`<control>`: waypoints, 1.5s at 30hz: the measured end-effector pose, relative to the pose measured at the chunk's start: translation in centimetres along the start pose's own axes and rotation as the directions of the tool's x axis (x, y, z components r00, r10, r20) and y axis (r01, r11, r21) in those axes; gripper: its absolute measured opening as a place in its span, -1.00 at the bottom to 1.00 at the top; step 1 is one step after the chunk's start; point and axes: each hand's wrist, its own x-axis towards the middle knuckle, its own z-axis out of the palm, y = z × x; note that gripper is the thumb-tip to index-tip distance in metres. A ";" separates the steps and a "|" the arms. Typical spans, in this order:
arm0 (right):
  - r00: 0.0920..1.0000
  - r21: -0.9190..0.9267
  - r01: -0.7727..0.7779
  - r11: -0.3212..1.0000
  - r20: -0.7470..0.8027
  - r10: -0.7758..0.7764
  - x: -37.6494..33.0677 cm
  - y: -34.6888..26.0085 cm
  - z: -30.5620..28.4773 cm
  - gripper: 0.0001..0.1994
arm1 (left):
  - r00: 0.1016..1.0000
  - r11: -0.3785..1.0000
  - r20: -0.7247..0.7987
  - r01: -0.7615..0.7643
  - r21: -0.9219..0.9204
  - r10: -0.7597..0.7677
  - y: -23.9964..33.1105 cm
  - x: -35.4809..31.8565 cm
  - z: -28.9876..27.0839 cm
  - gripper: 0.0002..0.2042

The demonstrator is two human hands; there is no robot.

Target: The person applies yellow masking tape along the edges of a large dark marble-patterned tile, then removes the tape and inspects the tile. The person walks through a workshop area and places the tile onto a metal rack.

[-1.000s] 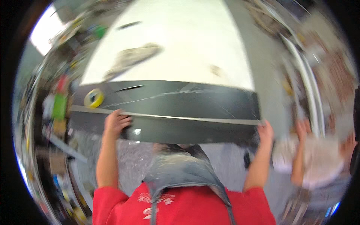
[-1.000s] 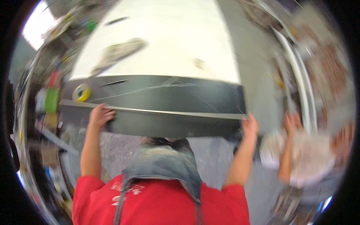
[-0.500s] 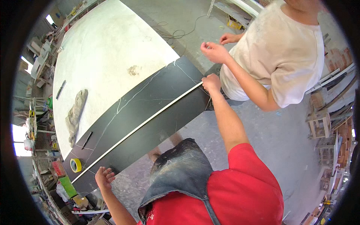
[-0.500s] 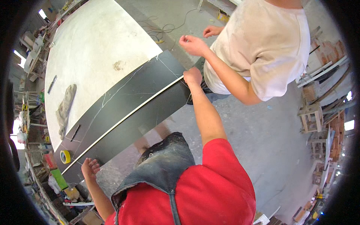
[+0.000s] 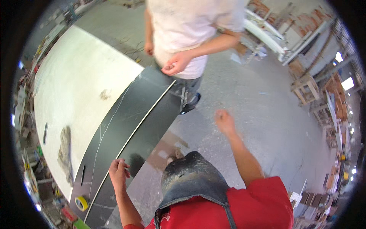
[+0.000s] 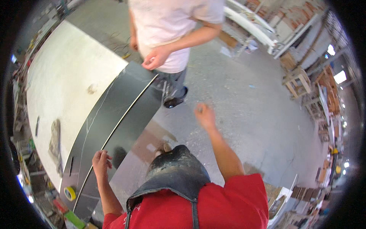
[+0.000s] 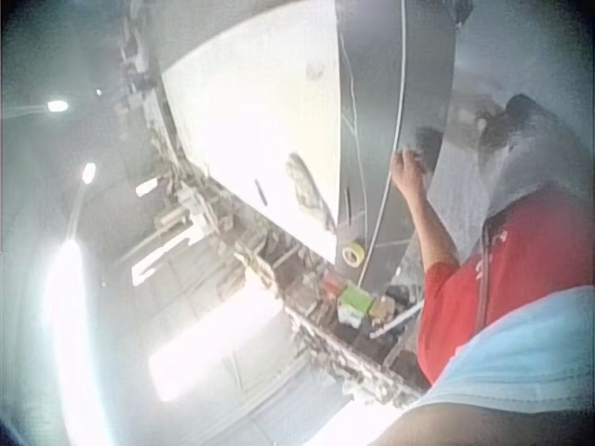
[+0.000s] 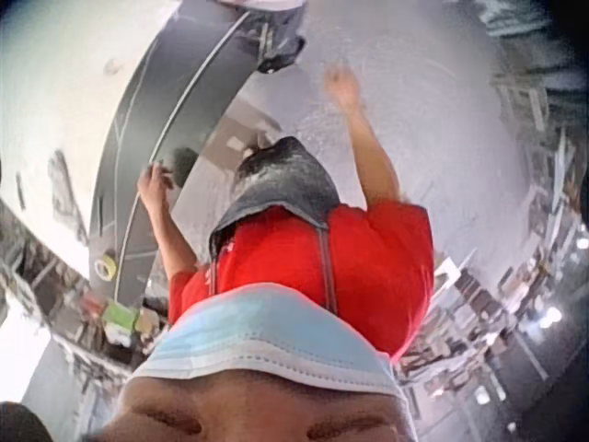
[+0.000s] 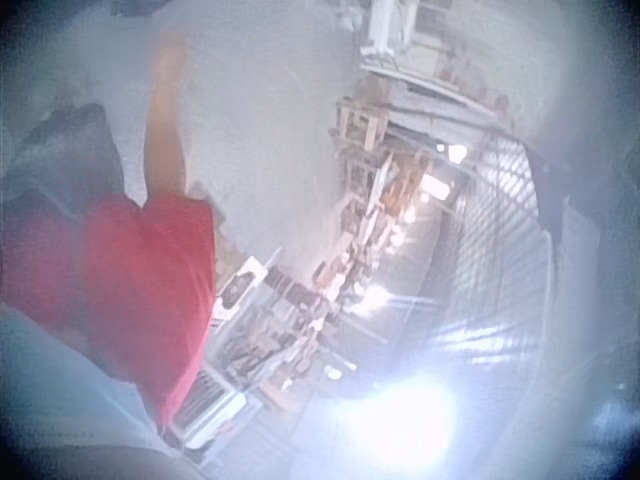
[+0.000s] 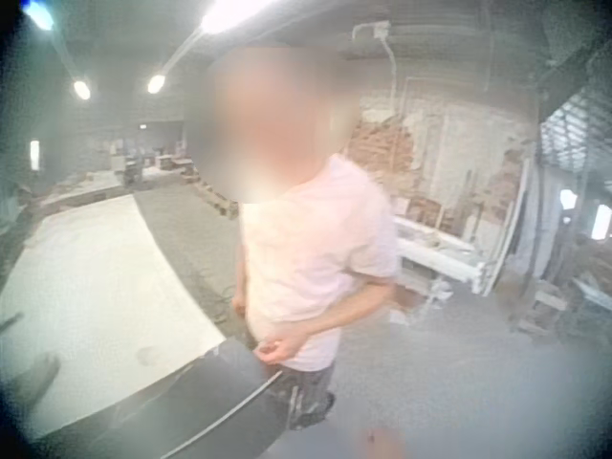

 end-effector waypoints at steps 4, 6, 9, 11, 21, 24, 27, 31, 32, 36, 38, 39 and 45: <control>0.975 -0.304 -0.027 0.952 0.203 0.092 -13.4 14.5 0.4 -0.73 | 0.943 0.987 0.303 -0.156 0.039 0.137 5.4 0.6 12.0 -0.81; 0.890 -0.240 -0.158 0.958 0.385 0.244 -19.9 20.0 0.6 -0.58 | 0.839 0.962 0.506 -0.267 0.060 0.201 6.8 -0.4 17.8 -0.81; 0.787 -0.256 -0.383 0.888 0.412 0.459 -26.6 20.5 -0.2 -0.51 | 0.692 0.929 0.697 -0.357 0.100 0.191 6.4 -2.9 25.2 -0.80; 0.731 -0.161 -0.511 0.844 0.434 0.526 -28.4 20.2 -2.4 -0.55 | 0.583 0.911 0.805 -0.381 0.155 0.107 6.4 -5.2 31.0 -0.79; 0.749 -0.053 -0.607 0.793 0.295 0.593 -30.3 40.5 -14.8 -0.60 | 0.036 0.797 0.998 -0.602 0.057 -0.044 3.5 -19.9 61.5 -0.74; 0.836 -0.285 -0.313 0.906 0.370 0.406 -29.1 40.6 -22.5 -0.69 | -0.084 0.742 0.996 -0.668 -0.053 -0.004 0.3 -22.7 69.9 -0.76; 0.804 -0.164 -0.299 0.940 0.487 0.341 -26.8 43.6 -25.6 -0.73 | -0.067 0.709 0.976 -0.698 0.101 -0.206 1.6 -25.5 77.0 -0.79; 0.800 -0.029 -0.370 0.929 0.498 0.334 -23.0 50.7 -32.3 -0.66 | -0.069 0.712 0.915 -0.653 0.259 -0.397 -0.5 -26.5 88.5 -0.80; 0.822 0.039 -0.427 0.903 0.432 0.370 -22.4 53.2 -34.5 -0.65 | -0.067 0.695 0.896 -0.658 0.291 -0.438 -0.4 -27.5 92.3 -0.82; 0.812 0.333 -0.574 0.748 0.112 0.573 -19.1 60.8 -43.6 -0.64 | -0.083 0.631 0.836 -0.697 0.341 -0.543 1.1 -34.4 109.1 -0.85; 0.699 0.536 -0.569 0.623 -0.083 0.710 -18.6 63.7 -49.4 -0.66 | -0.134 0.647 0.847 -0.709 0.281 -0.514 0.0 -37.5 118.2 -0.84; 0.603 0.668 -0.500 0.551 -0.188 0.775 -18.7 64.4 -51.9 -0.67 | -0.093 0.627 0.832 -0.704 0.334 -0.547 -0.3 -41.1 122.3 -0.83; 0.516 0.899 -0.200 0.390 -0.242 0.822 -18.0 73.8 -63.6 -0.66 | -0.386 0.610 0.750 -0.791 0.030 -0.538 0.7 -62.8 144.0 -0.78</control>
